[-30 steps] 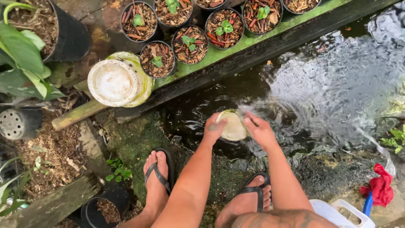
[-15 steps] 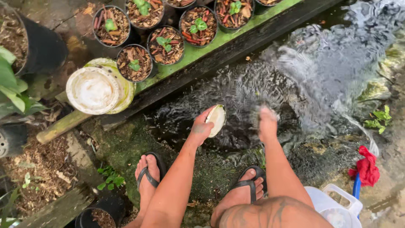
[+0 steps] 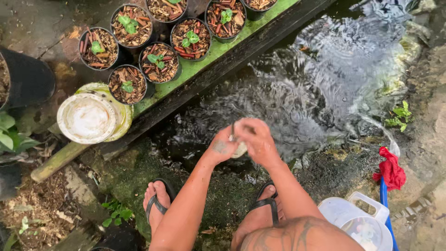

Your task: The person washes several small white plates by hand using a brush and running water from a stream. They scrub each plate, rinse it, and place it aside before picking up the next one.

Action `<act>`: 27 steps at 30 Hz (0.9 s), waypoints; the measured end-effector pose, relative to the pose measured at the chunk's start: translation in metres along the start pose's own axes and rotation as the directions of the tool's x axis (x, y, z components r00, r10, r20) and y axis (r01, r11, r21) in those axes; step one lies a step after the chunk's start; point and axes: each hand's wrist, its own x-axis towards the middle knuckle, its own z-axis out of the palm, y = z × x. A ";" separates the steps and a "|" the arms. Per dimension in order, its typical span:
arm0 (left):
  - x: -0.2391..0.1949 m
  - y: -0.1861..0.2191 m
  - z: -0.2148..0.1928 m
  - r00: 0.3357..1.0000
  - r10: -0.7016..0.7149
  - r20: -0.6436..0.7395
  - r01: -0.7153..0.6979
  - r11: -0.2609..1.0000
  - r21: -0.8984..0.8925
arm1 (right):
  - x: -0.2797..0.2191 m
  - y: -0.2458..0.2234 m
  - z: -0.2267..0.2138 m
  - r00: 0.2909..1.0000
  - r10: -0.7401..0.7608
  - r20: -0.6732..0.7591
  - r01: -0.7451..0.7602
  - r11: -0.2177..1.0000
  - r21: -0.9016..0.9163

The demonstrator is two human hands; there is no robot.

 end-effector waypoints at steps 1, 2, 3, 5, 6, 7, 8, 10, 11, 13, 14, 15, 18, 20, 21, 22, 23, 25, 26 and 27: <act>0.000 0.001 0.001 0.996 0.082 0.031 -0.079 0.993 -0.083 | -0.002 -0.002 -0.002 0.999 0.043 -0.017 -0.044 0.995 -0.092; -0.001 0.000 0.004 0.984 0.165 0.061 -0.153 0.974 -0.169 | -0.005 -0.005 -0.005 0.997 0.078 -0.024 -0.078 0.997 -0.024; -0.003 -0.002 0.007 0.965 0.249 0.084 -0.221 0.941 -0.256 | -0.009 -0.007 -0.008 0.993 0.112 -0.029 -0.111 0.993 0.045; 0.002 -0.002 0.005 0.968 0.237 0.086 -0.220 0.960 -0.172 | -0.003 -0.009 -0.011 0.998 0.059 -0.022 -0.057 0.995 0.079; 0.002 -0.004 0.006 0.970 0.226 0.090 -0.214 0.968 -0.130 | -0.002 -0.011 -0.013 1.000 -0.015 -0.001 0.015 0.999 0.043; 0.002 -0.006 0.005 0.952 0.291 0.092 -0.273 0.948 -0.166 | -0.002 -0.013 -0.014 0.996 -0.089 0.022 0.088 0.996 0.008; 0.000 -0.009 0.007 0.932 0.352 0.089 -0.328 0.922 -0.208 | -0.004 -0.015 -0.016 0.998 0.065 -0.020 -0.064 0.996 0.054; -0.001 -0.012 0.010 0.931 0.354 0.087 -0.336 0.926 -0.171 | -0.005 -0.018 -0.019 0.927 0.363 -0.090 -0.346 0.924 0.163; 0.001 -0.011 0.011 0.951 0.296 0.087 -0.288 0.953 -0.091 | -0.005 -0.018 -0.019 0.976 0.211 -0.059 -0.198 0.965 0.172; 0.003 -0.008 0.009 0.968 0.237 0.085 -0.234 0.971 -0.039 | -0.005 -0.020 -0.017 0.995 -0.103 -0.002 0.102 0.974 0.203; 0.001 -0.007 0.010 0.968 0.235 0.088 -0.229 0.971 -0.073 | -0.007 -0.021 -0.017 0.999 -0.027 -0.031 0.031 0.991 0.134; -0.001 -0.006 0.011 0.968 0.232 0.091 -0.222 0.969 -0.107 | -0.011 -0.022 -0.016 0.997 0.047 -0.065 -0.043 0.997 0.066; -0.003 0.000 0.016 0.951 0.302 0.066 -0.295 0.950 -0.098 | -0.012 -0.018 -0.018 0.988 0.108 -0.107 -0.113 0.993 -0.041; -0.001 0.005 0.017 0.961 0.269 0.066 -0.259 0.957 -0.128 | -0.011 -0.015 -0.018 0.992 0.052 -0.116 -0.063 0.994 -0.094; 0.000 0.005 0.016 0.966 0.249 0.069 -0.237 0.961 -0.143 | -0.012 -0.014 -0.018 0.993 -0.001 -0.114 -0.013 0.992 -0.127; -0.003 0.003 0.019 0.956 0.282 0.076 -0.271 0.954 -0.126 | -0.017 -0.014 -0.018 0.994 -0.051 -0.102 0.034 0.987 -0.159; -0.006 0.000 0.021 0.946 0.315 0.083 -0.305 0.946 -0.110 | -0.022 -0.016 -0.019 0.991 0.045 -0.124 -0.062 0.988 -0.138; -0.003 0.001 0.022 0.951 0.301 0.075 -0.297 0.953 -0.056 | -0.020 -0.013 -0.020 0.962 0.212 -0.174 -0.231 0.968 -0.094; 0.000 0.003 0.022 0.968 0.244 0.065 -0.243 0.970 -0.021 | -0.018 -0.012 -0.020 0.985 0.113 -0.132 -0.127 0.986 -0.107; 0.001 0.004 0.022 0.981 0.187 0.052 -0.188 0.982 0.013 | -0.016 -0.011 -0.020 0.996 0.012 -0.089 -0.022 0.993 -0.115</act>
